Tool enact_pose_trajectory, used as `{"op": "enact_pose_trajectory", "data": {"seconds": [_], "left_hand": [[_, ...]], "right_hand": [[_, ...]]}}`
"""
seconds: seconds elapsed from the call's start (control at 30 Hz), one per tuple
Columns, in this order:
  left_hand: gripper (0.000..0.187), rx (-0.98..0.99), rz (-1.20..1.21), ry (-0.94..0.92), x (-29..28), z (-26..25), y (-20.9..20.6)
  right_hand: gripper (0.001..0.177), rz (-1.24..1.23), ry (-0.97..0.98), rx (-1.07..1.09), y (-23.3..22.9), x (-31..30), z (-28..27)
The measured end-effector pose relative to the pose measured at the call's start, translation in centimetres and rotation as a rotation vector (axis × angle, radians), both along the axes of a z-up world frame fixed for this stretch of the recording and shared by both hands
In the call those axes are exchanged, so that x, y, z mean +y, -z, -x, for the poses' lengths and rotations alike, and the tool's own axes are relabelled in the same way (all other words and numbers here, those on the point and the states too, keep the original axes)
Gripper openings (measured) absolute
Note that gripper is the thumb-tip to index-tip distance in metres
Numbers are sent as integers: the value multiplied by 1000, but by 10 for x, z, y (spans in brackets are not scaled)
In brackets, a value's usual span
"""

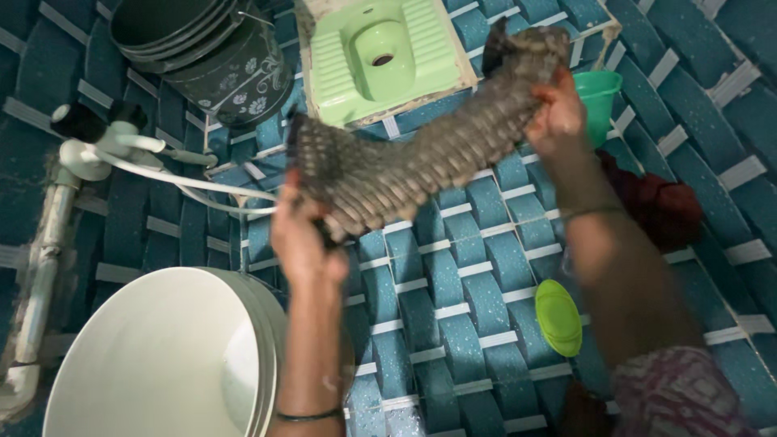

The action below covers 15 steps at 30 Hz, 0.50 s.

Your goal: The person washes clothes in a bucket of soapy water, then rinses them and scrubs a mat on the floor with a brush.

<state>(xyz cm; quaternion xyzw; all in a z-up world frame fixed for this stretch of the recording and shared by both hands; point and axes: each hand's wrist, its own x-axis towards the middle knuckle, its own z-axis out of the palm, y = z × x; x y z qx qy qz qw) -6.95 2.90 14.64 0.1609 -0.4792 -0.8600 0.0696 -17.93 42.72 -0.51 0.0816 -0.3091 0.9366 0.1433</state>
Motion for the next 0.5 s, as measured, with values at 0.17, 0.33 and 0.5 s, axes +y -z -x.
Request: {"op": "enact_pose_trajectory", "data": {"seconds": [0.17,0.33,0.5], "left_hand": [[41,-164,480,54,-7,-16,250],[41,-488,463,518,-41,-65,425],[46,-141,1113,606,-40,-58,408]], "right_hand": [[32,-734,57,-503,104,47,-56],[19,-2208,-480,-488,189,103,-149],[42,-2330,-398,-331,177,85,-240]]}}
